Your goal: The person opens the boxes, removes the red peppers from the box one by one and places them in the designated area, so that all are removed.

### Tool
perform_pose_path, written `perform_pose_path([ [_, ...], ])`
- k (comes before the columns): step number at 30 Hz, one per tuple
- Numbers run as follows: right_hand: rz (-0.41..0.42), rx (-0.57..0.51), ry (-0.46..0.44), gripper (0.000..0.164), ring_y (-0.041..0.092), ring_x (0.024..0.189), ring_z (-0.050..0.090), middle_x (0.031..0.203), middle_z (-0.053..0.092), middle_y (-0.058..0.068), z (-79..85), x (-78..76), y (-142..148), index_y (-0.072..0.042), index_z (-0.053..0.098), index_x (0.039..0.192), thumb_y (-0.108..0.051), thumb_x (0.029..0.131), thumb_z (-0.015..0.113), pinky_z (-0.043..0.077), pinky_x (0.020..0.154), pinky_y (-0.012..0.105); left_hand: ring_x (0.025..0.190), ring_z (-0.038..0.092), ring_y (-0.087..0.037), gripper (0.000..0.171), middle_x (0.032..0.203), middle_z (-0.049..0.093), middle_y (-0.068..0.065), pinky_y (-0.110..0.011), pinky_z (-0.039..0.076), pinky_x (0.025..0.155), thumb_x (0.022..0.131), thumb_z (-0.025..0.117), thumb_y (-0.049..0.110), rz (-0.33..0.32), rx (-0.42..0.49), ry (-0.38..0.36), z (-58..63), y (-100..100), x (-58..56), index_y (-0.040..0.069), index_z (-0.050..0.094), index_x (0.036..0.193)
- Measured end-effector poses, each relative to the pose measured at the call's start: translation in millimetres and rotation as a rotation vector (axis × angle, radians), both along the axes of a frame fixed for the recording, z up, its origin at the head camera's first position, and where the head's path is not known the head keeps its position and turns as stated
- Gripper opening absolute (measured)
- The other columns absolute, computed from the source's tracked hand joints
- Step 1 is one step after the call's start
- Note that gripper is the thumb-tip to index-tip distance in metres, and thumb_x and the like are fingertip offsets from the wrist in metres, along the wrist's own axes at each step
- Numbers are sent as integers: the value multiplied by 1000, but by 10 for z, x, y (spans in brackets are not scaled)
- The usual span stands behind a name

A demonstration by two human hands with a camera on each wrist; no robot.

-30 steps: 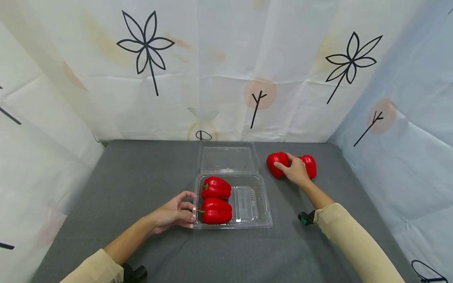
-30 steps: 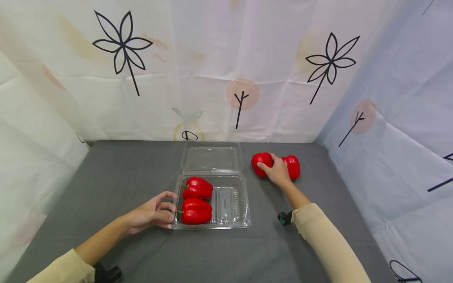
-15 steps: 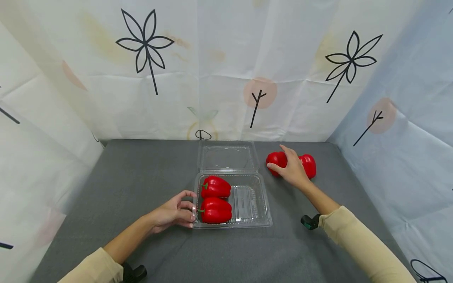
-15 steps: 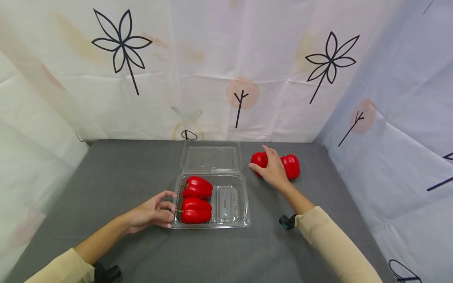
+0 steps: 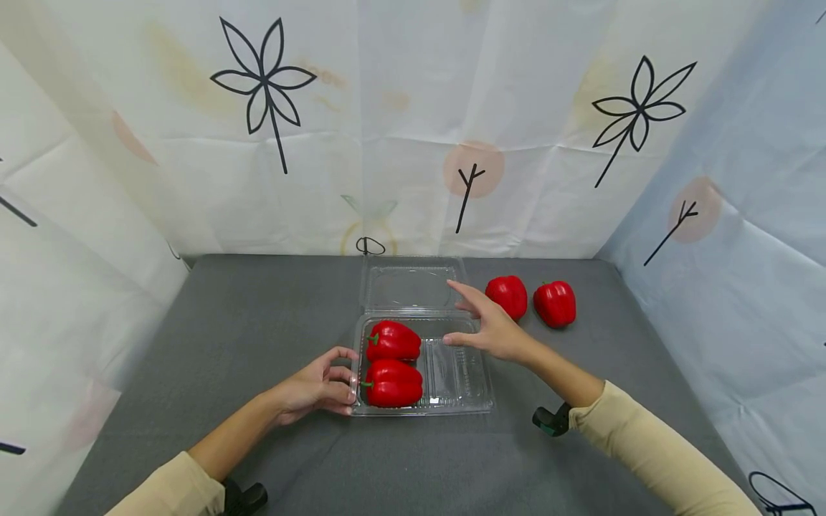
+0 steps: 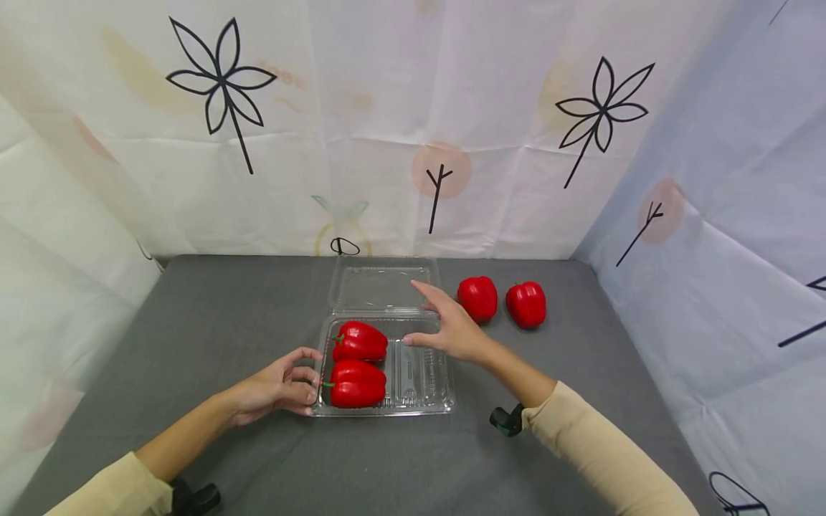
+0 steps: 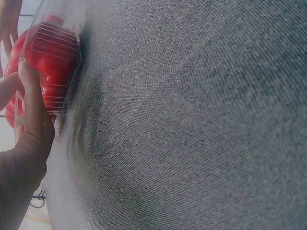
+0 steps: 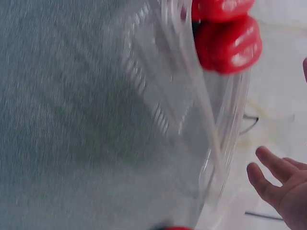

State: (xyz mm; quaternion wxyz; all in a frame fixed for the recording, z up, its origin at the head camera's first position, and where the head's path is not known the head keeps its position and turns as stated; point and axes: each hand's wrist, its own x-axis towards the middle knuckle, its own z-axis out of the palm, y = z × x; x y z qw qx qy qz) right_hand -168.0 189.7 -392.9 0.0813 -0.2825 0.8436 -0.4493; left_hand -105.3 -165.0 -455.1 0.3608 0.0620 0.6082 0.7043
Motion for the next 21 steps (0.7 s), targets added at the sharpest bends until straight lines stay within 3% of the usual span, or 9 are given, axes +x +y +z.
perform_pose_path([
  [6, 162, 4, -76, 100, 40, 131, 50, 162, 25, 10, -9, 85, -137, -22, 24, 158, -25, 79, 85, 41, 102, 64, 79, 66, -20, 63, 98, 58, -8, -39, 60, 76, 89, 67, -1, 0, 0, -3, 2, -1, 4, 3, 28, 138],
  [12, 332, 0, -157, 94, 43, 131, 49, 160, 29, 17, -48, 144, -241, -11, 26, 157, -22, 82, 83, 43, 101, 62, 79, 66, -20, 63, 99, 58, -9, -40, 60, 76, 89, 68, -1, 0, 0, -4, 5, 2, 5, 3, 28, 138],
  [21, 437, 36, -216, 89, 35, 133, 49, 153, 42, 14, -57, 195, -403, -9, 32, 155, -21, 83, 82, 41, 108, 52, 79, 66, -21, 63, 102, 56, -11, -39, 60, 76, 90, 67, 0, 7, -18, 1, 5, 5, 12, 3, 28, 139],
])
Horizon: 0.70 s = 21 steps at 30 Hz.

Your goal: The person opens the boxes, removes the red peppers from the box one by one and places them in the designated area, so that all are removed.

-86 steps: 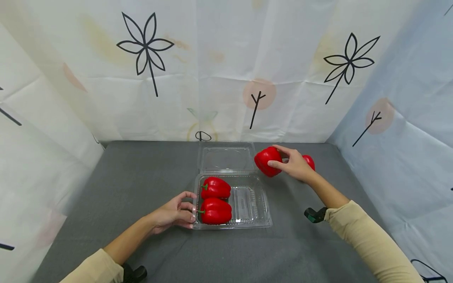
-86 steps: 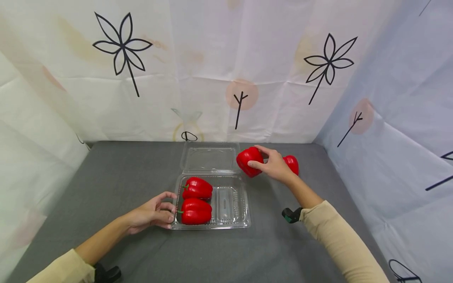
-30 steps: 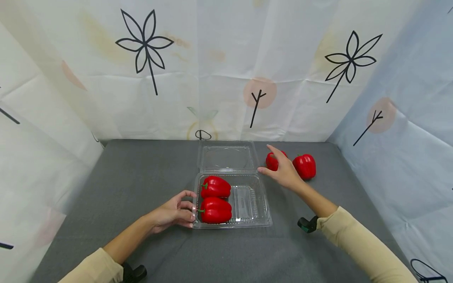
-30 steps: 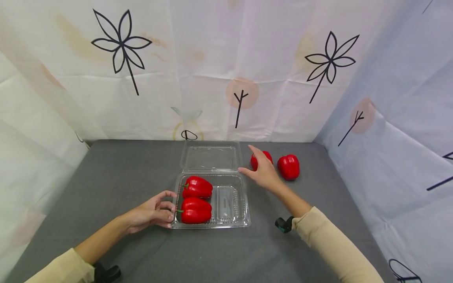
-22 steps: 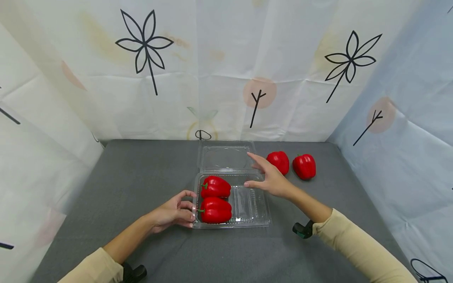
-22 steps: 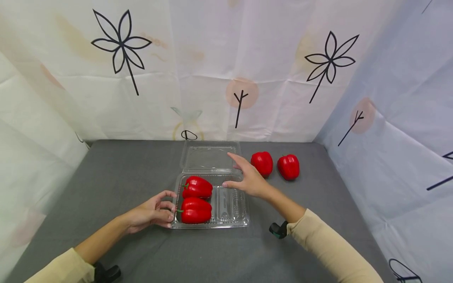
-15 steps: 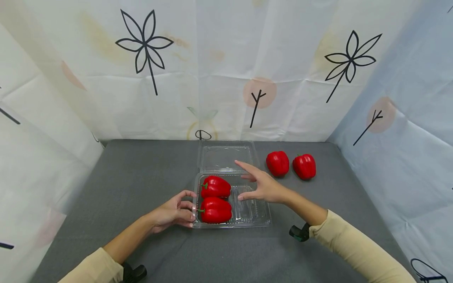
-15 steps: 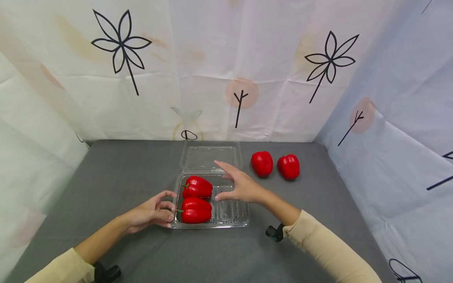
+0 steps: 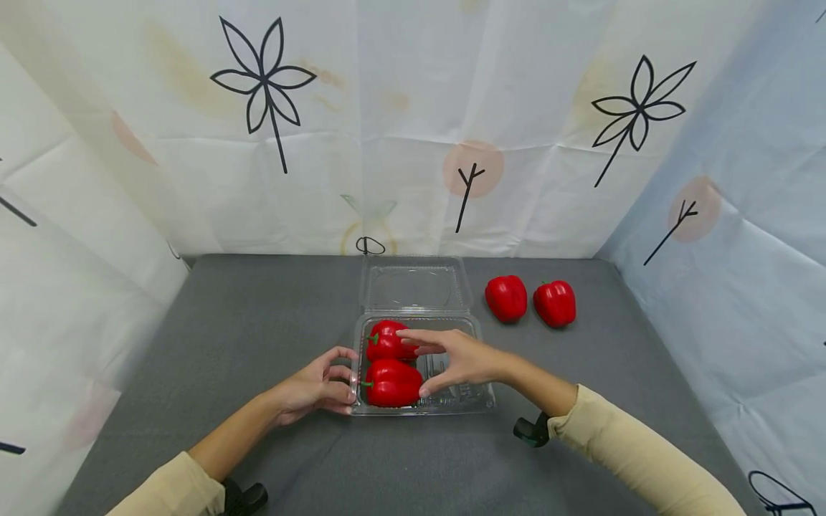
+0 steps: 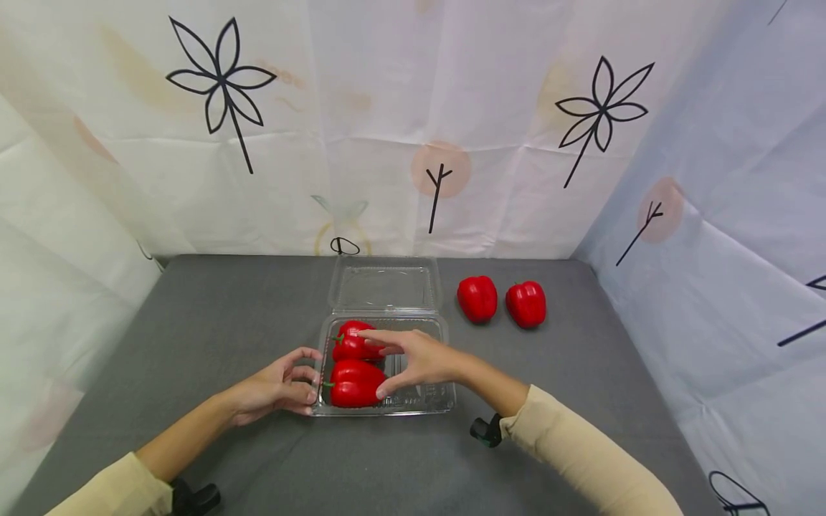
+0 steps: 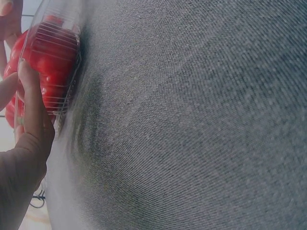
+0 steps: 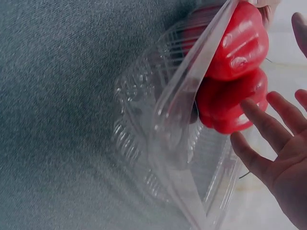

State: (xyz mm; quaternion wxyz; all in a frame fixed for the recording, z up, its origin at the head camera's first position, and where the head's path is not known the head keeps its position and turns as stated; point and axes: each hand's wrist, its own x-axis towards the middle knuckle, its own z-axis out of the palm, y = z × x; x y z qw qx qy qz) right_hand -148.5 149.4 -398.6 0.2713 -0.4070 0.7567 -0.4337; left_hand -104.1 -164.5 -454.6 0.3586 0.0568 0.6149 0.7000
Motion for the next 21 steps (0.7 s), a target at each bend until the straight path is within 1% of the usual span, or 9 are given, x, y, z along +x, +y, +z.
perform_pose_path([
  [3, 18, 18, -12, 87, 36, 132, 50, 150, 45, 15, -17, 10, -40, -9, 33, 154, -21, 83, 82, 45, 104, 51, 79, 66, -21, 62, 102, 56, -11, -39, 60, 76, 90, 67, 0, -1, 1, 1, 1, 0, 0, 3, 28, 139],
  [5, 18, 24, -13, 85, 36, 129, 51, 147, 48, 15, -33, 17, -61, -9, 36, 153, -20, 83, 82, 47, 101, 53, 79, 67, -21, 62, 102, 56, -11, -39, 60, 76, 90, 67, 0, 1, 1, 2, 2, 0, 2, 3, 28, 138],
  [6, 19, 28, -11, 84, 36, 127, 52, 145, 49, 15, -39, 21, -70, -9, 37, 152, -19, 83, 82, 48, 100, 52, 79, 67, -21, 62, 102, 56, -11, -39, 60, 76, 90, 67, 0, 2, 0, 1, 2, 0, 3, 3, 28, 138],
  [9, 21, 43, -8, 81, 31, 124, 52, 141, 50, 11, -64, 33, -96, -9, 40, 150, -20, 82, 83, 49, 101, 48, 79, 67, -21, 62, 103, 56, -11, -39, 60, 76, 89, 67, 0, 4, -5, 1, 2, 3, 3, 3, 29, 138],
  [12, 22, 70, -7, 80, 25, 124, 53, 139, 51, 9, -84, 44, -128, -10, 41, 150, -20, 82, 82, 50, 101, 41, 79, 67, -21, 63, 103, 56, -11, -39, 60, 76, 89, 67, 0, 5, -9, -2, 3, 6, 3, 3, 29, 138],
  [15, 1, 92, -4, 78, 25, 120, 57, 135, 54, 10, -87, 52, -156, -10, 41, 150, -20, 83, 82, 51, 100, 38, 78, 66, -21, 63, 101, 57, -10, -39, 60, 76, 89, 67, 0, 1, -8, -3, 6, 9, 0, 3, 28, 138],
  [18, -31, 112, 12, 77, 26, 113, 62, 128, 59, 11, -77, 59, -185, -11, 43, 149, -20, 83, 82, 53, 97, 40, 77, 66, -20, 62, 97, 59, -9, -39, 60, 75, 89, 67, -1, -4, -3, -1, 6, 16, -4, 3, 28, 137],
  [21, -36, 142, 71, 75, 24, 107, 65, 123, 61, 10, -70, 71, -216, -10, 45, 148, -20, 83, 82, 54, 94, 39, 76, 65, -20, 61, 94, 60, -8, -39, 60, 75, 89, 66, -2, -9, 1, -2, 3, 22, -8, 3, 28, 136],
])
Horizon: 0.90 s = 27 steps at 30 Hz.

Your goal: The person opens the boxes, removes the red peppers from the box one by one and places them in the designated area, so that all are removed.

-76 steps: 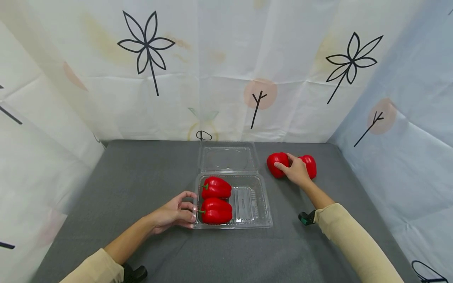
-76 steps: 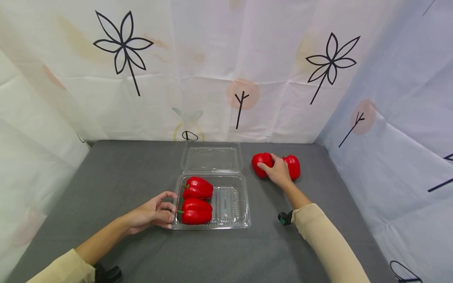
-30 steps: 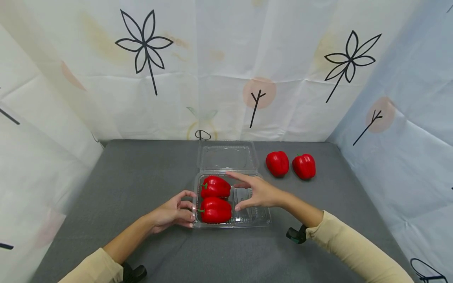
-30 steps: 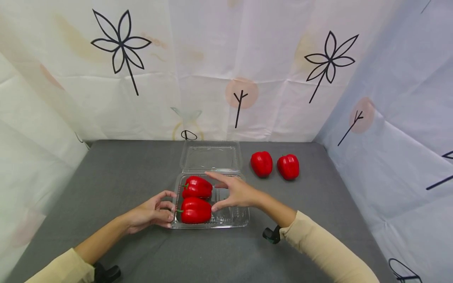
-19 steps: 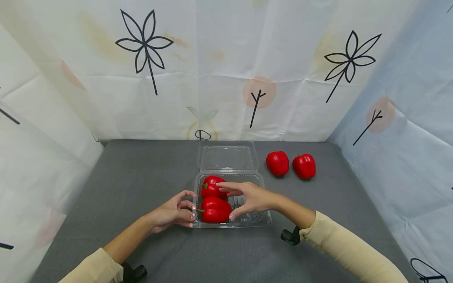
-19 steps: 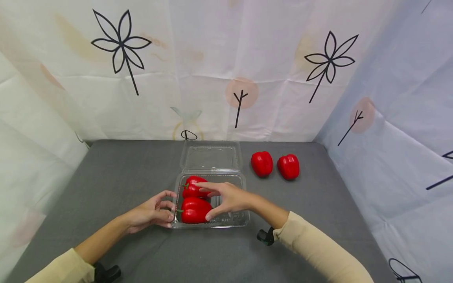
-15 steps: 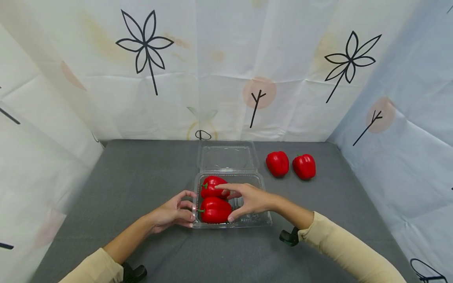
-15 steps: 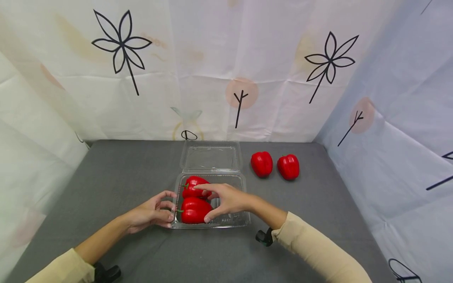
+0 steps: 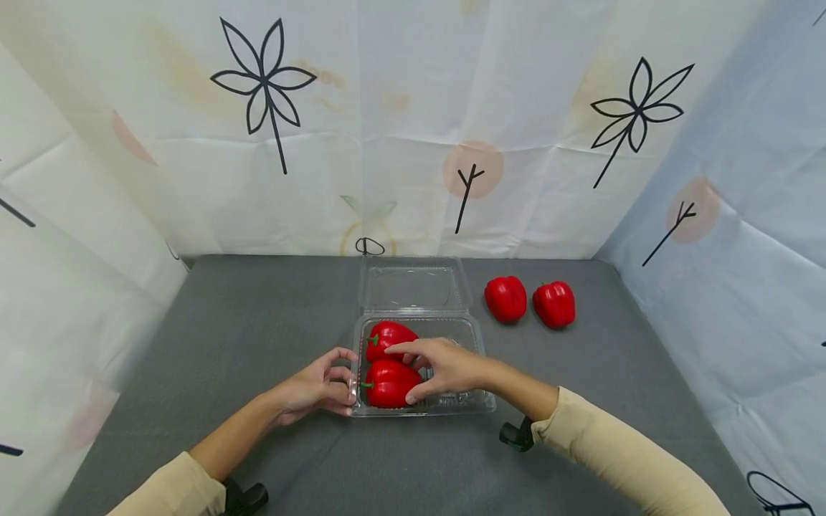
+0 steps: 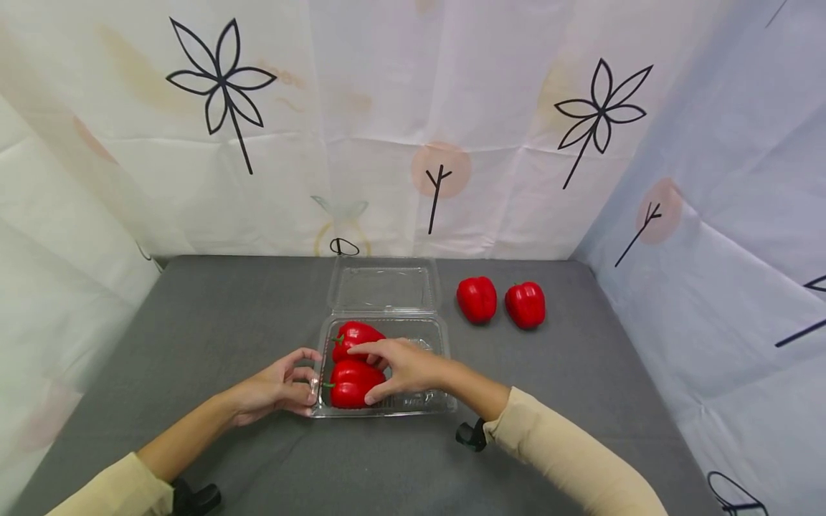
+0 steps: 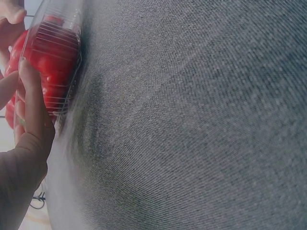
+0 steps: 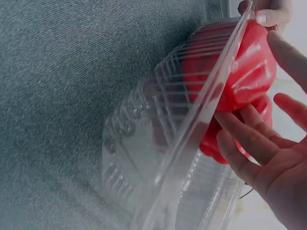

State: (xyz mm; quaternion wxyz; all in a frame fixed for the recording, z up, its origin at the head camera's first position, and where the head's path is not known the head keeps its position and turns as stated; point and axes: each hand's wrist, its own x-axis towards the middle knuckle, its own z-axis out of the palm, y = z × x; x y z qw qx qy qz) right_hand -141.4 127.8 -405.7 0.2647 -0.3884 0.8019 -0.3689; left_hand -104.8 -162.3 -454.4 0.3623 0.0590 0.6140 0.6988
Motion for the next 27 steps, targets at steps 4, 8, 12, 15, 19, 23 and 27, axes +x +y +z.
perform_pose_path([
  [4, -4, 67, 117, 76, 19, 104, 61, 118, 61, 6, 1, 30, -38, -12, 48, 147, -24, 81, 84, 55, 88, 34, 76, 65, -20, 60, 94, 60, -8, -40, 60, 74, 89, 65, -2, -2, 2, -6, -8, 3, -1, 4, 28, 135],
  [8, -7, 149, 192, 78, 21, 101, 56, 114, 54, 3, 1, 59, -72, -17, 49, 146, -30, 78, 86, 50, 79, 27, 76, 65, -19, 60, 95, 60, -8, -40, 60, 74, 89, 65, -2, 1, 0, -10, -15, 10, -5, 4, 27, 134],
  [12, -4, 172, 202, 77, 23, 98, 53, 109, 48, 2, -9, 64, -88, -19, 51, 145, -32, 78, 86, 47, 74, 26, 75, 65, -19, 60, 95, 59, -8, -41, 60, 75, 88, 66, -2, 7, -3, -7, -26, 21, -13, 5, 28, 134],
  [15, -2, 160, 196, 77, 22, 98, 51, 108, 46, 1, -26, 53, -87, -19, 51, 144, -32, 78, 86, 47, 74, 25, 75, 65, -19, 60, 94, 59, -8, -42, 60, 75, 88, 66, -2, 9, -1, -7, -34, 24, -17, 4, 28, 133],
  [19, 6, 138, 196, 76, 21, 100, 50, 108, 46, 1, -47, 33, -88, -19, 51, 145, -32, 78, 86, 47, 76, 25, 75, 65, -20, 60, 94, 59, -9, -43, 60, 76, 88, 66, -3, 10, 1, -8, -33, 17, -18, 4, 27, 133],
  [23, 6, 131, 208, 74, 19, 102, 49, 110, 46, 1, -69, 20, -98, -19, 52, 144, -31, 79, 85, 47, 78, 26, 75, 65, -21, 60, 95, 59, -10, -43, 60, 76, 88, 66, -2, 9, -4, -5, -26, 9, -14, 5, 28, 133],
  [27, 13, 139, 238, 72, 18, 101, 49, 113, 47, 2, -81, 16, -106, -20, 52, 142, -30, 79, 85, 47, 78, 26, 75, 65, -21, 60, 96, 60, -10, -43, 60, 77, 89, 67, -2, 9, -4, -6, -28, 8, -9, 4, 27, 134],
])
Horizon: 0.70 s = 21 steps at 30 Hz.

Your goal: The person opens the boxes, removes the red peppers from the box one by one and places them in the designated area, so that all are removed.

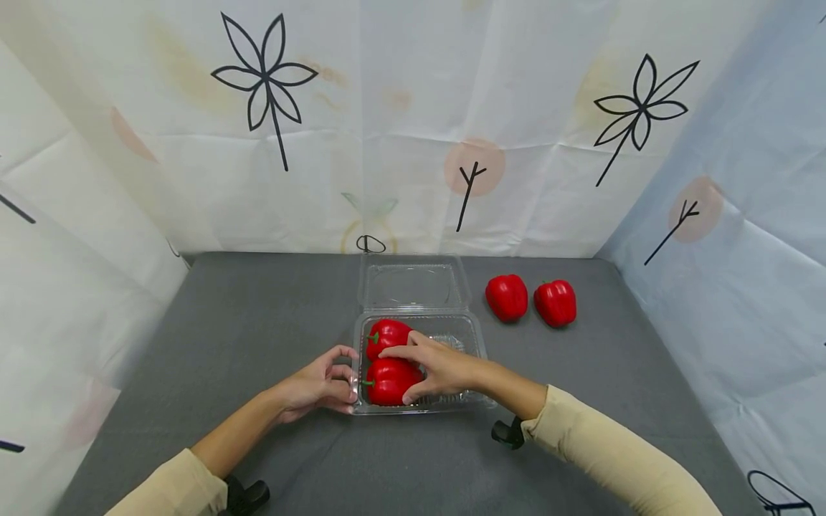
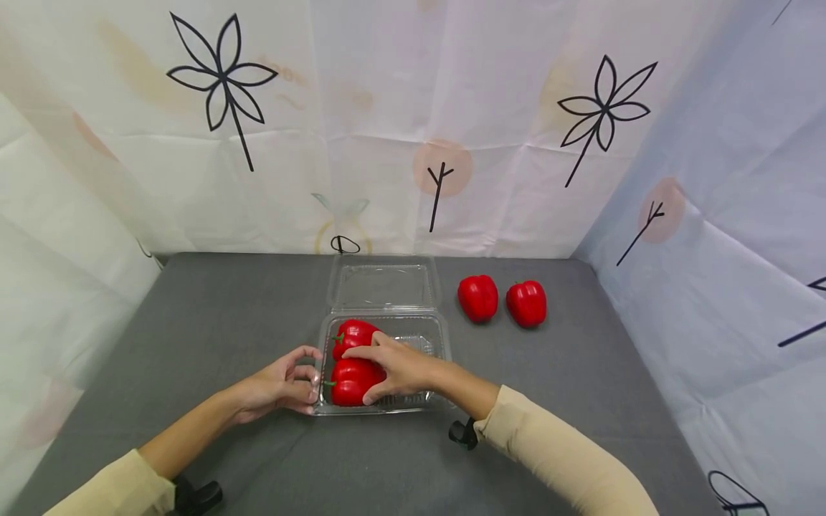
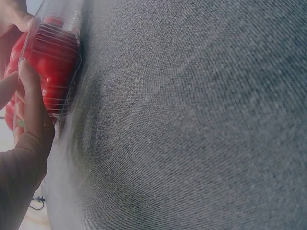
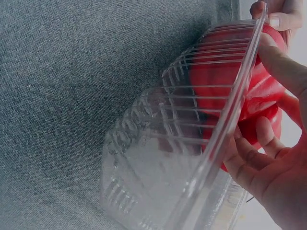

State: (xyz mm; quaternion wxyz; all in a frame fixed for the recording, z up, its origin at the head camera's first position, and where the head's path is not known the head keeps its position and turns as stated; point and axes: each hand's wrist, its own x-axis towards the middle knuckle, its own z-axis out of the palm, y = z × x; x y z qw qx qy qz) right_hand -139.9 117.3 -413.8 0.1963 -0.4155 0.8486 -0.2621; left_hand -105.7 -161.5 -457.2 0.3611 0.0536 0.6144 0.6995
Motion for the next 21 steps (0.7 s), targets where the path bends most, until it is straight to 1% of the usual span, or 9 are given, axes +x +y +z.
perform_pose_path([
  [5, 12, 3, 11, 72, 17, 99, 48, 113, 45, 4, 3, -3, 8, -20, 51, 142, -28, 80, 85, 46, 78, 26, 76, 65, -20, 60, 96, 60, -9, -44, 60, 77, 89, 66, -3, -1, 7, -1, 0, 3, -1, 4, 27, 134],
  [14, 26, -5, -27, 72, 18, 96, 49, 113, 43, 3, 34, -8, 24, -18, 47, 144, -23, 82, 83, 46, 76, 26, 77, 65, -20, 56, 95, 59, -9, -45, 60, 79, 90, 64, -3, -3, 19, -19, 25, 15, -1, 5, 27, 132],
  [21, 32, -26, -48, 71, 18, 96, 49, 113, 43, 2, 13, -21, 44, -18, 46, 143, -22, 82, 82, 46, 76, 26, 77, 65, -19, 55, 95, 58, -9, -45, 59, 80, 91, 63, -3, -4, 24, -22, 3, 5, -5, 6, 28, 132],
])
